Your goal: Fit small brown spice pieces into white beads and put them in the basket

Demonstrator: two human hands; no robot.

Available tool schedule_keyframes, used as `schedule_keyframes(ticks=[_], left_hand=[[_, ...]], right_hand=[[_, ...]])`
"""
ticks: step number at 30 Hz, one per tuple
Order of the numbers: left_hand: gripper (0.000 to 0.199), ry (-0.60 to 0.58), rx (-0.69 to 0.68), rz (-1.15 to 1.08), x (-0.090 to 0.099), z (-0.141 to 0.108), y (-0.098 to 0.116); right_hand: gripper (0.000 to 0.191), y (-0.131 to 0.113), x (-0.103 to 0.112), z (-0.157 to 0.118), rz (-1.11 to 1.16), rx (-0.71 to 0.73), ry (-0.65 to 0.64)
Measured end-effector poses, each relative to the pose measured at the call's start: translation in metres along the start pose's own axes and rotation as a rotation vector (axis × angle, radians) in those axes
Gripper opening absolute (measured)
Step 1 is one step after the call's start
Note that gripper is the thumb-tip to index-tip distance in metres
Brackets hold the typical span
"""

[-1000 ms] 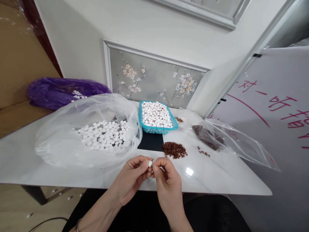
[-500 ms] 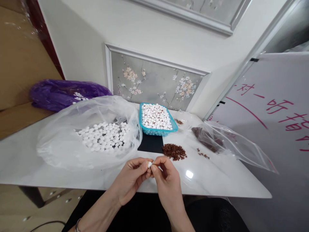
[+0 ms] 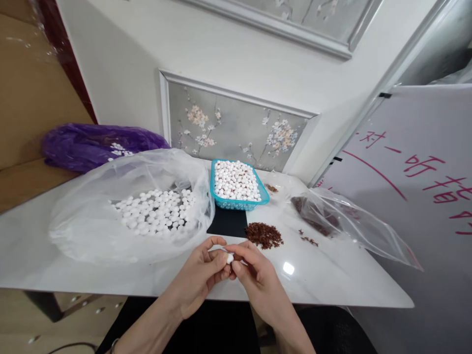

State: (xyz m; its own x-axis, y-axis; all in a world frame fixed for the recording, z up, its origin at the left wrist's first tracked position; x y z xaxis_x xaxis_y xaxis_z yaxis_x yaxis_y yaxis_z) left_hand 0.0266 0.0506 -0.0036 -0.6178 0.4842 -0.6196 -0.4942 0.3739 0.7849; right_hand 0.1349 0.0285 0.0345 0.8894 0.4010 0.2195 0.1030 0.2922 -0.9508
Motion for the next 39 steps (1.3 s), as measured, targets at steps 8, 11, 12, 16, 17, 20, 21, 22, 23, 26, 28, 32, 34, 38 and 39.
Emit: schedule_keyframes(ticks=[8,11,12,16,17,20,21,22,23,26,28,32,34,38,39], left_hand=[[0.025,0.065,-0.013,0.014,0.003,-0.001,0.0],[0.024,0.053,-0.011,0.031,0.002,0.0,0.0],[0.024,0.05,-0.009,0.04,0.002,0.0,-0.001],[0.026,0.049,-0.004,0.07,0.003,0.001,-0.001],[0.026,0.054,-0.004,0.074,0.002,0.001,-0.001],[0.027,0.073,-0.006,0.089,0.002,0.0,0.0],[0.027,0.078,-0.004,0.094,0.002,0.0,0.001],[0.027,0.082,0.001,0.098,0.002,-0.001,0.001],[0.027,0.086,0.004,0.098,0.002,-0.001,0.001],[0.026,0.094,-0.016,0.087,0.001,-0.002,0.003],[0.026,0.103,-0.034,0.1,0.001,-0.001,0.005],[0.026,0.128,0.013,0.216,-0.002,0.004,0.006],[0.028,0.131,0.051,0.29,0.0,0.005,0.005],[0.027,0.121,0.123,0.382,0.022,0.004,-0.001],[0.024,0.092,0.15,0.388,0.029,0.004,-0.004]], right_hand=[[0.027,-0.002,-0.001,0.001,-0.145,-0.019,0.049],[0.027,-0.005,-0.001,0.001,-0.174,-0.014,0.066],[0.026,-0.005,-0.001,0.0,-0.185,-0.014,0.073],[0.026,-0.007,-0.001,0.001,-0.215,-0.006,0.103],[0.025,-0.007,-0.001,0.001,-0.213,0.002,0.114],[0.024,-0.003,-0.001,0.0,-0.175,0.021,0.133],[0.022,-0.001,-0.001,-0.001,-0.155,0.022,0.129],[0.02,0.0,0.0,-0.002,-0.133,0.02,0.12],[0.018,0.001,0.002,-0.002,-0.117,0.014,0.11],[0.012,-0.005,0.022,0.007,-0.167,0.02,0.145],[0.012,-0.017,0.047,0.026,-0.314,0.068,0.243],[0.01,-0.038,0.094,0.086,-0.627,0.055,0.452],[0.021,-0.039,0.111,0.113,-0.683,0.007,0.486],[0.018,-0.035,0.124,0.122,-0.774,-0.057,0.508],[0.017,-0.035,0.122,0.115,-0.789,-0.061,0.521]])
Point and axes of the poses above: each hand's wrist, its own z-axis towards the middle knuckle, its own x-axis out of the back of the hand, y = z × x, the point moved 6 cm from there along z, towards the middle knuckle, and after that the axes turned 14 degrees about -y, right-handed, at the moved point
